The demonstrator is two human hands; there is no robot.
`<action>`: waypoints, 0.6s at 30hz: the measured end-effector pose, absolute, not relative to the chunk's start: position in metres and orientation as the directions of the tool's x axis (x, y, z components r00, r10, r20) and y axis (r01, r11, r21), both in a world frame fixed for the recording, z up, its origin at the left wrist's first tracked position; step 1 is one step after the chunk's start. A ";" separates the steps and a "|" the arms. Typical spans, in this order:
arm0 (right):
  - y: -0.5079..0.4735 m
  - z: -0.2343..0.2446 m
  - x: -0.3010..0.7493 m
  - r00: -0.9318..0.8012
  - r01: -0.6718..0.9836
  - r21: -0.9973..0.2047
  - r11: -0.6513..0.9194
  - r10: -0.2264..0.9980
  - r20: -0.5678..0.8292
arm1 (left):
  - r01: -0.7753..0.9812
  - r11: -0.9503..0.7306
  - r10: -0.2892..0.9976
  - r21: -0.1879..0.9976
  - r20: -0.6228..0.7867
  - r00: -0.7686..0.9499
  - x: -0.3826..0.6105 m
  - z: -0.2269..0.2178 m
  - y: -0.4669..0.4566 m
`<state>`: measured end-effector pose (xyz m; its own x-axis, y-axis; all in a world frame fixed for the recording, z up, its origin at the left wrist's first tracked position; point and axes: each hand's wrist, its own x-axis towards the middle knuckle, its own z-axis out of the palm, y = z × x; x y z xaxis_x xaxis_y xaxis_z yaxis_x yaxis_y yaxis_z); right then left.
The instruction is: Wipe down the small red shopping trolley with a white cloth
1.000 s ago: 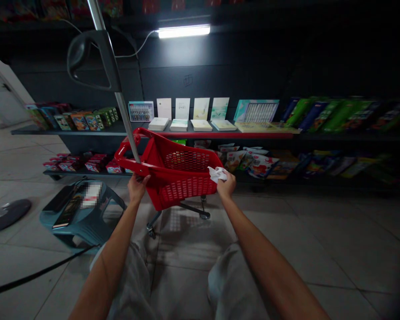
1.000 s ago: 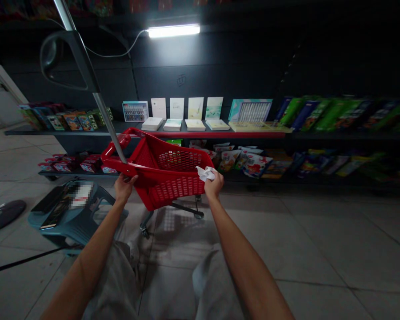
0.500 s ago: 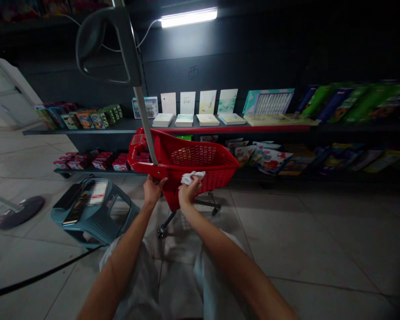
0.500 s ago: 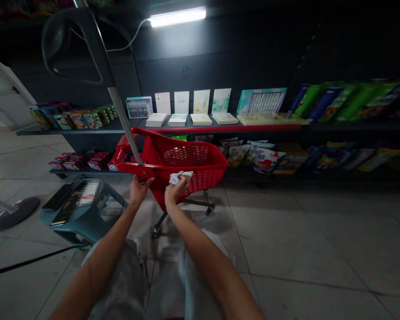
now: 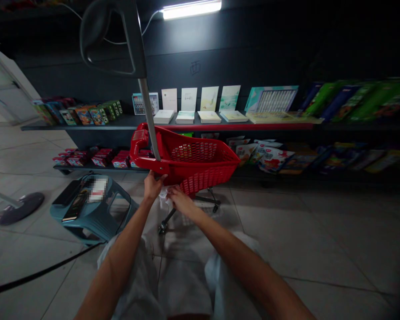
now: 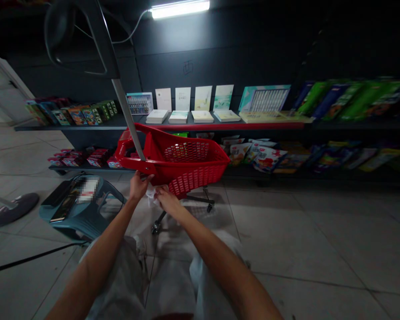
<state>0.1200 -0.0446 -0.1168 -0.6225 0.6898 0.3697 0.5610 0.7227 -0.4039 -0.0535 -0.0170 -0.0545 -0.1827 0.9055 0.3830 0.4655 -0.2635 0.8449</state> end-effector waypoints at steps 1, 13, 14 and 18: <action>-0.040 -0.116 0.133 -0.645 0.560 -0.377 0.738 0.674 0.361 | 0.472 -0.267 0.906 0.840 0.386 -0.174 -0.056 -0.055 -0.017; -0.005 -0.108 0.285 -0.155 0.742 -0.439 0.506 0.767 0.622 | 0.463 -0.279 0.905 0.841 0.391 -0.166 -0.069 -0.058 -0.018; -0.005 -0.109 0.294 -0.052 0.754 -0.486 0.441 0.779 0.625 | 0.452 -0.285 0.906 0.846 0.391 -0.160 -0.068 -0.059 -0.019; -0.002 -0.112 0.321 0.541 0.574 -0.809 0.123 0.686 0.488 | 0.438 -0.288 0.910 0.852 0.386 -0.153 -0.065 -0.059 -0.020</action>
<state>0.3209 -0.0025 -0.1121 0.5406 0.6856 0.4876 0.5741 0.1230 -0.8095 -0.0645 -0.0204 -0.0594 -0.1527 0.9099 0.3857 0.4378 -0.2876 0.8518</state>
